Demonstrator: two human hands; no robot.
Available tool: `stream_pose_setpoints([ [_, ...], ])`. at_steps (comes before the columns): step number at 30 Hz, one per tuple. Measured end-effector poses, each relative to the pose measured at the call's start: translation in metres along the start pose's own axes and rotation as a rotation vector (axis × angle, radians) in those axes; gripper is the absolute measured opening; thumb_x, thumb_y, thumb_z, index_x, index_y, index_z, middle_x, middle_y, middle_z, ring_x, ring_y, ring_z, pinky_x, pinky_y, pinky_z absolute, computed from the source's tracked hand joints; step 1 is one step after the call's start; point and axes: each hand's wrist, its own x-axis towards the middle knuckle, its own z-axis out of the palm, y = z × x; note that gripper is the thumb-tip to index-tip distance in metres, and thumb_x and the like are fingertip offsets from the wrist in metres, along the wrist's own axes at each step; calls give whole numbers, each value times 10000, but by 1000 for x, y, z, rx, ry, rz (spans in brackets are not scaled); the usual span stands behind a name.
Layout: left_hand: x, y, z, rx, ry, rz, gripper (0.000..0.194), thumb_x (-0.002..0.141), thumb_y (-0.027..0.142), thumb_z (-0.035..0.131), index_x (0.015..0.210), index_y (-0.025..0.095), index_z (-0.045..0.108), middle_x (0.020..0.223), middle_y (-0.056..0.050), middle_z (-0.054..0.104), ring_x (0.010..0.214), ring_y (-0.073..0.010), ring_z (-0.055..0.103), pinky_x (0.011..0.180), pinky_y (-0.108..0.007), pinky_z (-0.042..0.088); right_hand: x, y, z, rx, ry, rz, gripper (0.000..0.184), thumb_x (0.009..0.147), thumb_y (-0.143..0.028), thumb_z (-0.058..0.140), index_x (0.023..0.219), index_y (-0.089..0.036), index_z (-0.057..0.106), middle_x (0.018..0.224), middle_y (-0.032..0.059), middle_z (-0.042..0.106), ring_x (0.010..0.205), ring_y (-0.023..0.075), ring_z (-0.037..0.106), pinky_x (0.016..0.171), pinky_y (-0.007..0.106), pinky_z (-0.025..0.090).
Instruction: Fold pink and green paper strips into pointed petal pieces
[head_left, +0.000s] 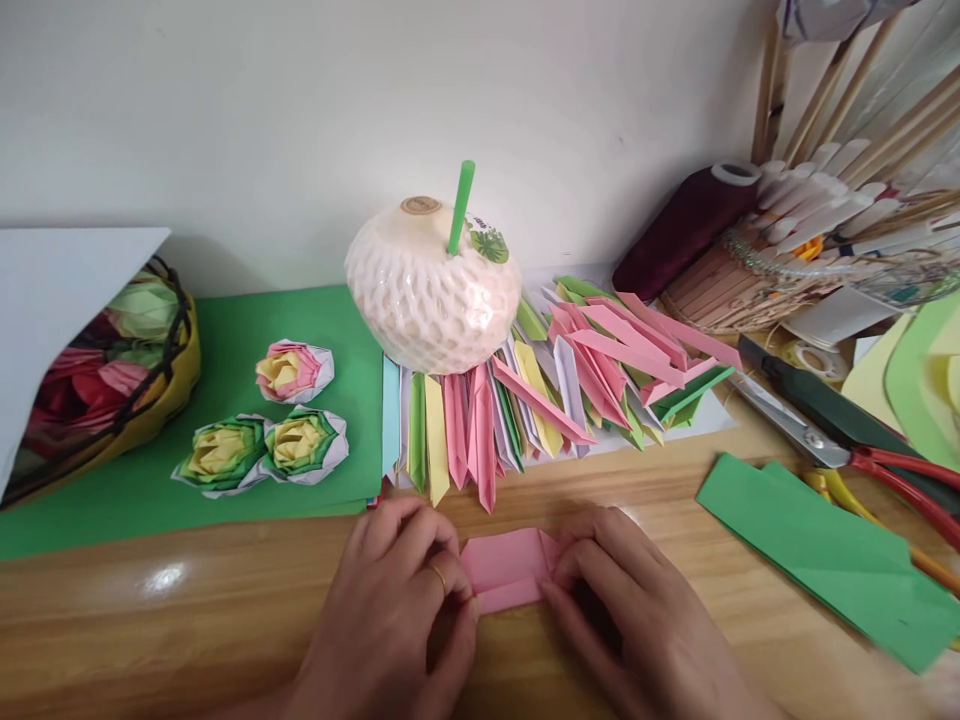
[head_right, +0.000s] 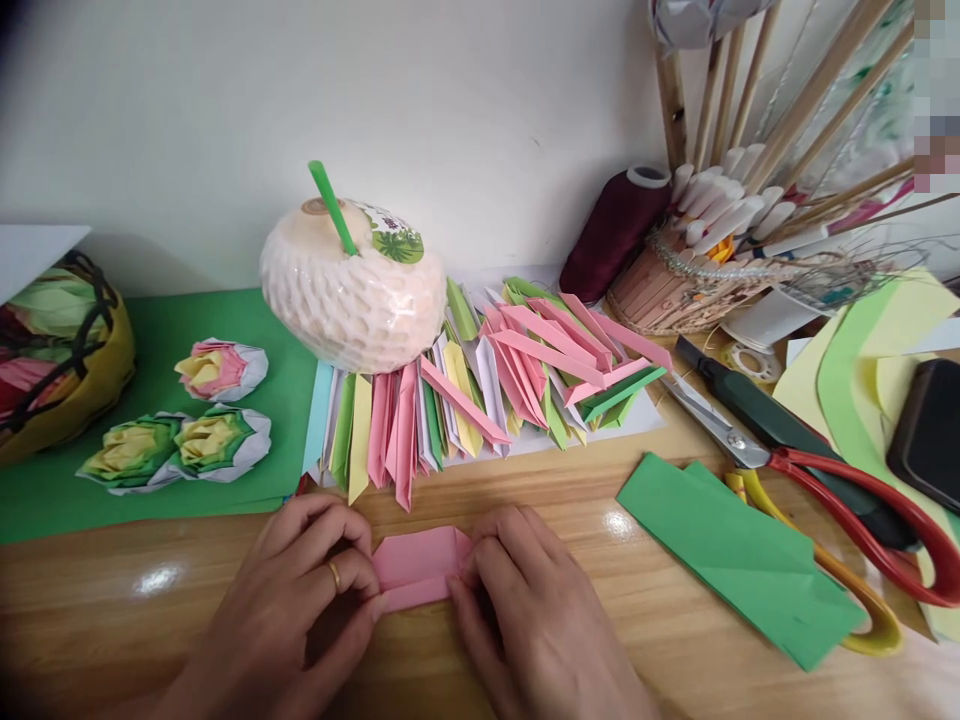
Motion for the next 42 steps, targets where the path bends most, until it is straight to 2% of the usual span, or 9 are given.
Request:
stream_pose_setpoints([
  [9, 1, -1, 2, 53, -13, 11, 113, 794, 122, 517, 701, 182, 545, 813, -37, 566, 899, -224, 440, 802, -387, 347, 2, -2, 0, -10, -34, -1, 146, 875, -99, 445, 770, -201, 456, 771, 41, 546, 713, 170, 516, 624, 283, 477],
  [17, 2, 1, 1, 115, -71, 15, 102, 806, 139, 488, 711, 178, 497, 853, -50, 548, 909, -248, 425, 785, -417, 342, 0, 0, -5, 46, -61, 13, 127, 891, -94, 409, 864, -210, 454, 880, 55, 544, 792, 171, 536, 672, 281, 494],
  [22, 0, -1, 2, 110, -37, 69, 105, 836, 121, 442, 756, 178, 480, 860, -55, 514, 876, -238, 409, 788, -425, 340, -3, 2, -12, 108, -119, 32, 166, 897, -70, 384, 856, -205, 473, 904, 43, 522, 807, 144, 525, 676, 249, 473],
  [25, -2, -1, 4, 125, -32, 94, 146, 860, 103, 401, 795, 177, 509, 893, -63, 507, 880, -232, 405, 785, -415, 347, -5, 3, -14, 44, -113, -32, 204, 878, -60, 387, 894, -198, 536, 929, 42, 524, 823, 143, 521, 676, 244, 461],
  [28, -2, -1, 6, 164, 0, 168, 226, 888, 125, 379, 829, 204, 583, 918, -59, 517, 903, -236, 413, 793, -410, 341, -7, 4, -14, -103, -90, -144, 257, 910, -117, 413, 1049, -240, 591, 936, 35, 562, 811, 151, 523, 677, 264, 454],
  [31, -2, 0, 10, 254, 134, 265, 293, 945, 186, 378, 847, 258, 645, 849, -36, 559, 905, -228, 437, 810, -395, 323, -9, 2, -16, -228, -123, -242, 264, 962, -200, 389, 1110, -238, 605, 896, 39, 613, 801, 170, 527, 694, 308, 470],
  [35, -5, -3, 13, 442, 259, 425, 155, 930, 227, 531, 857, 277, 658, 803, 17, 625, 883, -183, 486, 816, -338, 309, -12, -1, -21, -305, -159, -304, 355, 977, -183, 290, 1160, -186, 595, 998, 73, 646, 859, 201, 549, 721, 356, 499],
  [38, -11, -6, 10, 524, 230, 544, 117, 905, 208, 582, 961, 280, 655, 851, 45, 657, 910, -157, 512, 816, -316, 303, -14, -2, -24, -330, -178, -330, 395, 971, -157, 257, 1206, -175, 575, 1058, 90, 644, 903, 210, 557, 746, 378, 520],
  [42, -19, -9, 2, 516, 164, 542, 273, 977, 187, 401, 1047, 241, 659, 928, 25, 698, 931, -150, 547, 843, -320, 303, -15, 3, -27, -293, -225, -353, 409, 977, -151, 248, 1277, -177, 524, 1095, 92, 639, 976, 212, 550, 805, 400, 536],
])
